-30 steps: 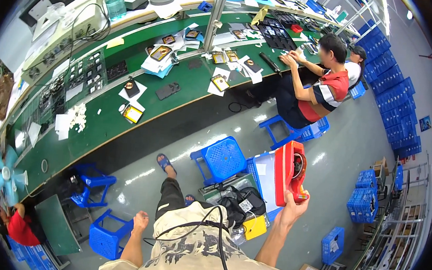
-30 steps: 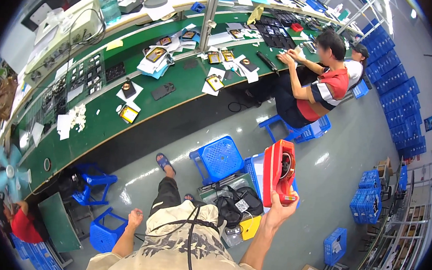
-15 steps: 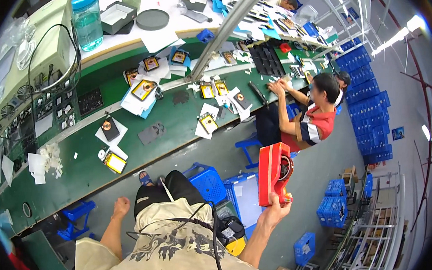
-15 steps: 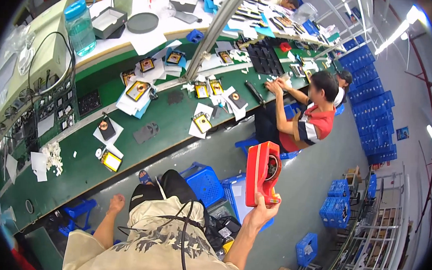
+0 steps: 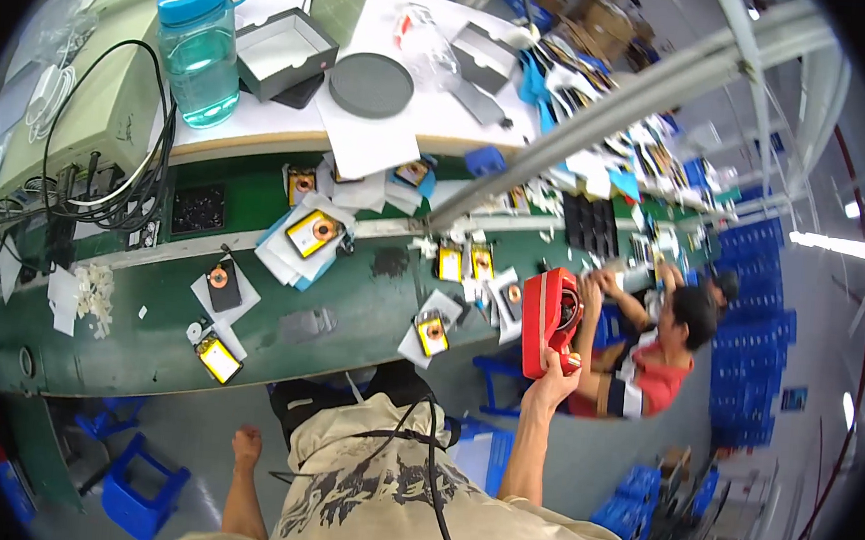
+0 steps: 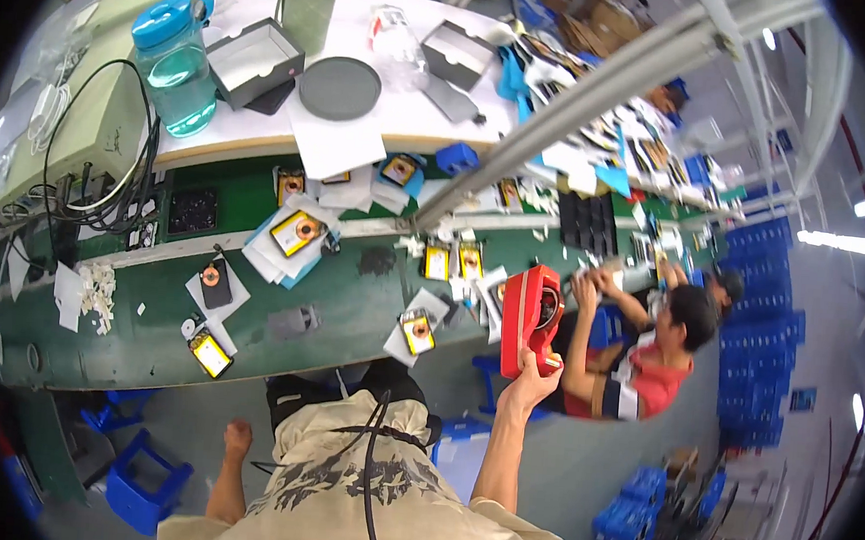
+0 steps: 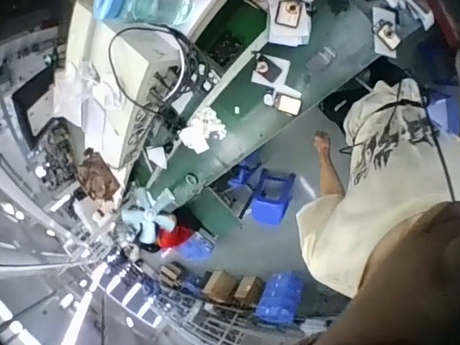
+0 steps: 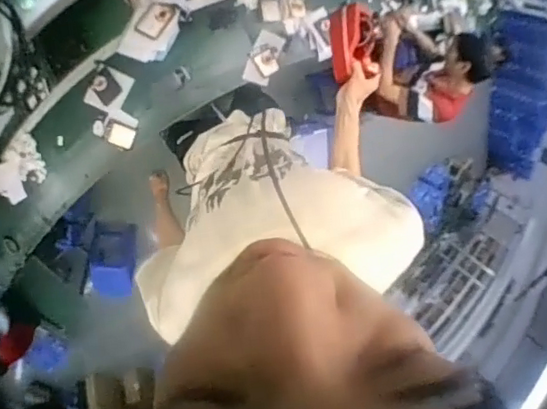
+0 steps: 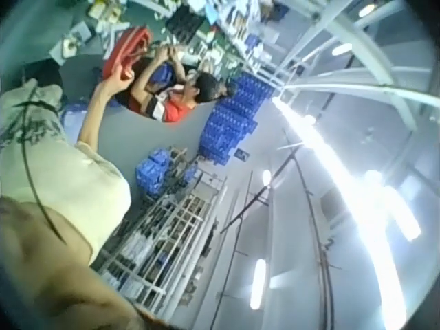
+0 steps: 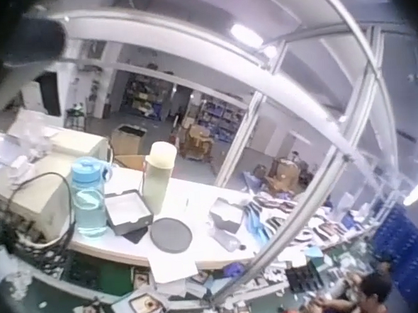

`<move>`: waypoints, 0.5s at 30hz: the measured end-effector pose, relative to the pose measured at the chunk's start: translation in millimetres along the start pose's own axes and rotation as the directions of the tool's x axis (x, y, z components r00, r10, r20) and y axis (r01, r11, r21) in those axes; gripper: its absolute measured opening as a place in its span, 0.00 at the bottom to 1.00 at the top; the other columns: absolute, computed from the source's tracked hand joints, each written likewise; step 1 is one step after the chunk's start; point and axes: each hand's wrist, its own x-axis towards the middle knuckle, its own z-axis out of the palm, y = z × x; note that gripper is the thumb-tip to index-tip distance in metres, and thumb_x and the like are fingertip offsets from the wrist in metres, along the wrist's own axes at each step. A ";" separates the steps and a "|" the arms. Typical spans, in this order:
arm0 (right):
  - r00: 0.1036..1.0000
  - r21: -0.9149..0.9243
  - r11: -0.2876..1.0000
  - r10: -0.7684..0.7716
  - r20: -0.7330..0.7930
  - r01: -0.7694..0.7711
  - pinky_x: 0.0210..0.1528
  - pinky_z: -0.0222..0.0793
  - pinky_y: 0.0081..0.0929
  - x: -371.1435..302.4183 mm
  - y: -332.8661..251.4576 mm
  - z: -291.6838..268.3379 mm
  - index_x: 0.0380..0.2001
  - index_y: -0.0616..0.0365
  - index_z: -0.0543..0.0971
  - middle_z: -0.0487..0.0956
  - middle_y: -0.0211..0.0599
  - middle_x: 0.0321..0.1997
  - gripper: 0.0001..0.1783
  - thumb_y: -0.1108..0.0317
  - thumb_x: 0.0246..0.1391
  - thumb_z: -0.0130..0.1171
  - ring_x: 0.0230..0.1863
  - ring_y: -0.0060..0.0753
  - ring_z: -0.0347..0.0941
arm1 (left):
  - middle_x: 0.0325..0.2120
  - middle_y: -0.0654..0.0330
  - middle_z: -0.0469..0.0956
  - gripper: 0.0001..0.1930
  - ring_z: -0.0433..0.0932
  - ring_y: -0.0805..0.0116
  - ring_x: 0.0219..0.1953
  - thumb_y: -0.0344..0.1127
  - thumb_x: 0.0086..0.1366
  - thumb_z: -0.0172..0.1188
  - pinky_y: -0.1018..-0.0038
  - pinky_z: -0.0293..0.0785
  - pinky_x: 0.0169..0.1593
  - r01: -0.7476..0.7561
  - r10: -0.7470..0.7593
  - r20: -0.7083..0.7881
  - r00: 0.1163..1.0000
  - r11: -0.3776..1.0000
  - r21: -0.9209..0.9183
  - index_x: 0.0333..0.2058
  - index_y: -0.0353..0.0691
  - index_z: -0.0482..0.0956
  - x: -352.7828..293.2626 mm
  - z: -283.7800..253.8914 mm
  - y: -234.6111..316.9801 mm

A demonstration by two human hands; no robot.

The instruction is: The person assembles electronic components by placing a wireless charging coil and a battery into a plastic housing, securing them with tape from a tape dispenser.

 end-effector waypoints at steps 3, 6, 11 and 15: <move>0.999 -0.033 0.999 0.011 0.050 -0.010 0.41 0.76 0.22 86.8 57.6 42.2 0.43 0.60 0.70 0.76 0.34 0.40 0.22 0.82 0.45 0.67 0.37 0.25 0.76 | 0.26 0.48 0.83 0.10 0.84 0.50 0.33 0.36 0.59 0.55 0.61 0.79 0.42 0.200 -0.204 -0.113 0.973 0.979 -0.044 0.31 0.40 0.84 -35.8 44.8 22.1; 0.990 -0.165 0.985 0.061 0.131 -0.039 0.42 0.76 0.25 147.6 98.3 104.0 0.44 0.60 0.71 0.78 0.34 0.40 0.21 0.80 0.46 0.65 0.37 0.27 0.77 | 0.25 0.50 0.83 0.09 0.85 0.53 0.33 0.35 0.59 0.56 0.61 0.80 0.40 0.336 -0.335 0.040 0.941 0.919 -0.207 0.31 0.40 0.83 -84.4 99.1 51.2; 0.944 0.003 0.996 0.086 0.318 -0.092 0.44 0.75 0.26 218.4 202.1 183.0 0.46 0.59 0.70 0.77 0.36 0.42 0.23 0.76 0.47 0.67 0.41 0.26 0.75 | 0.27 0.47 0.82 0.05 0.83 0.46 0.32 0.30 0.58 0.59 0.56 0.78 0.36 0.221 -0.296 -0.215 0.931 0.923 -0.314 0.32 0.37 0.82 -80.4 155.9 118.7; 0.896 -0.167 0.957 0.283 0.343 -0.238 0.48 0.77 0.31 237.1 282.3 246.1 0.47 0.58 0.71 0.77 0.39 0.46 0.16 0.72 0.55 0.61 0.45 0.30 0.76 | 0.26 0.46 0.82 0.06 0.83 0.45 0.32 0.27 0.56 0.60 0.56 0.78 0.36 0.255 -0.320 -0.291 0.902 0.937 -0.239 0.33 0.37 0.81 -62.1 189.3 136.3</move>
